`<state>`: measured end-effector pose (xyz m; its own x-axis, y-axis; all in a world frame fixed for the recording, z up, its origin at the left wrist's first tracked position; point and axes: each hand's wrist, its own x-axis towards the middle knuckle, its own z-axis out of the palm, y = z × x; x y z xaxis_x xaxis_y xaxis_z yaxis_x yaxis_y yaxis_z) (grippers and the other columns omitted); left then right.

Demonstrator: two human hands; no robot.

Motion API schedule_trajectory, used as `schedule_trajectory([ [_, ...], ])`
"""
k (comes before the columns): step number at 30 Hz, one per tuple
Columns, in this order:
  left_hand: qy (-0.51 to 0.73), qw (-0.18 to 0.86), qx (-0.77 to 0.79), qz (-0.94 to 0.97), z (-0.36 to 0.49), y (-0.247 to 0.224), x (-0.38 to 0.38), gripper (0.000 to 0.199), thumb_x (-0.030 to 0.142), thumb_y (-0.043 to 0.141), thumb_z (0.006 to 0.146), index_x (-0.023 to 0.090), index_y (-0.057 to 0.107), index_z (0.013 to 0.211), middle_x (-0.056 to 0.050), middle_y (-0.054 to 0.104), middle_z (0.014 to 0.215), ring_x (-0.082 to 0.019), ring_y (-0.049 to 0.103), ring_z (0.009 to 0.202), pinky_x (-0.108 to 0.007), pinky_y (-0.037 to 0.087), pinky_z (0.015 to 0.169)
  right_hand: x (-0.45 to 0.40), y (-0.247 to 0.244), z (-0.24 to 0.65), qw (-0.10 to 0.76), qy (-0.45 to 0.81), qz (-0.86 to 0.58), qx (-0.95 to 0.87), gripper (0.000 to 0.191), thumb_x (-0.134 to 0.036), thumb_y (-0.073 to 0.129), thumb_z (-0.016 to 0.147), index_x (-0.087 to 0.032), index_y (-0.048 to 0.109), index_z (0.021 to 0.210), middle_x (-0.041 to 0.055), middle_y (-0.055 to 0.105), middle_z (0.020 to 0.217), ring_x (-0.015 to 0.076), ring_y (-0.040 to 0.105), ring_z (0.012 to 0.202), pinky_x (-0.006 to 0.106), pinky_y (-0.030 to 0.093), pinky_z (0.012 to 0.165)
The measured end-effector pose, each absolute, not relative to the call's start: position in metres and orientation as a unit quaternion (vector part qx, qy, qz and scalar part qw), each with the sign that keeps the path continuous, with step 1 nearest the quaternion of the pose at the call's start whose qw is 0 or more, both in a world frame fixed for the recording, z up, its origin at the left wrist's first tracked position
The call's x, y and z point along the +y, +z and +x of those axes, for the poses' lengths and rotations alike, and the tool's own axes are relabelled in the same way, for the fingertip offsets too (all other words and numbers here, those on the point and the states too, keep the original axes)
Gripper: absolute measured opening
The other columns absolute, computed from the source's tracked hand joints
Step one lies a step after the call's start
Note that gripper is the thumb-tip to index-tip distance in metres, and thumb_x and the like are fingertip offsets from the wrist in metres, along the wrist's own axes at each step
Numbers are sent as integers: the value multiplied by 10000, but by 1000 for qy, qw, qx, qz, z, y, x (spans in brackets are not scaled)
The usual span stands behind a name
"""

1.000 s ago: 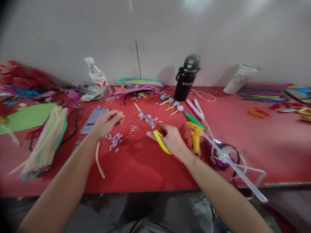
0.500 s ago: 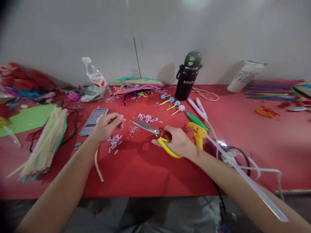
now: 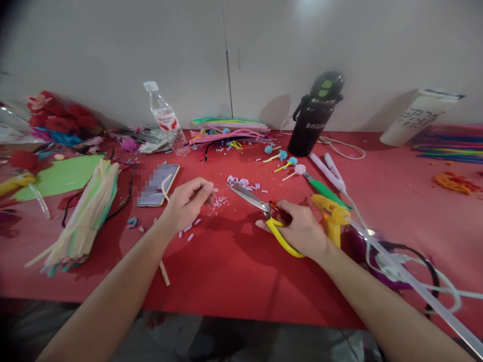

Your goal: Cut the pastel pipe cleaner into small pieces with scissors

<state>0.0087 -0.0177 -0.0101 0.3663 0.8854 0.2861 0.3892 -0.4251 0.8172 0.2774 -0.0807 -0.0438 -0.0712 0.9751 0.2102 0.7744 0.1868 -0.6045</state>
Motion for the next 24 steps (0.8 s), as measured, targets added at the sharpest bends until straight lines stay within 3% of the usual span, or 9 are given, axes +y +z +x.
schedule_trajectory([
  [24,361,321,413,772,19,-12,-20,285,341,406,969,179,528,769,-7,569,724,-119,525,681,-243,409,643,-80,-54,280,257,190,-614,-722,439,-565,699,704,-192,473,650,-48,398,562,100,338,536,223,299,473],
])
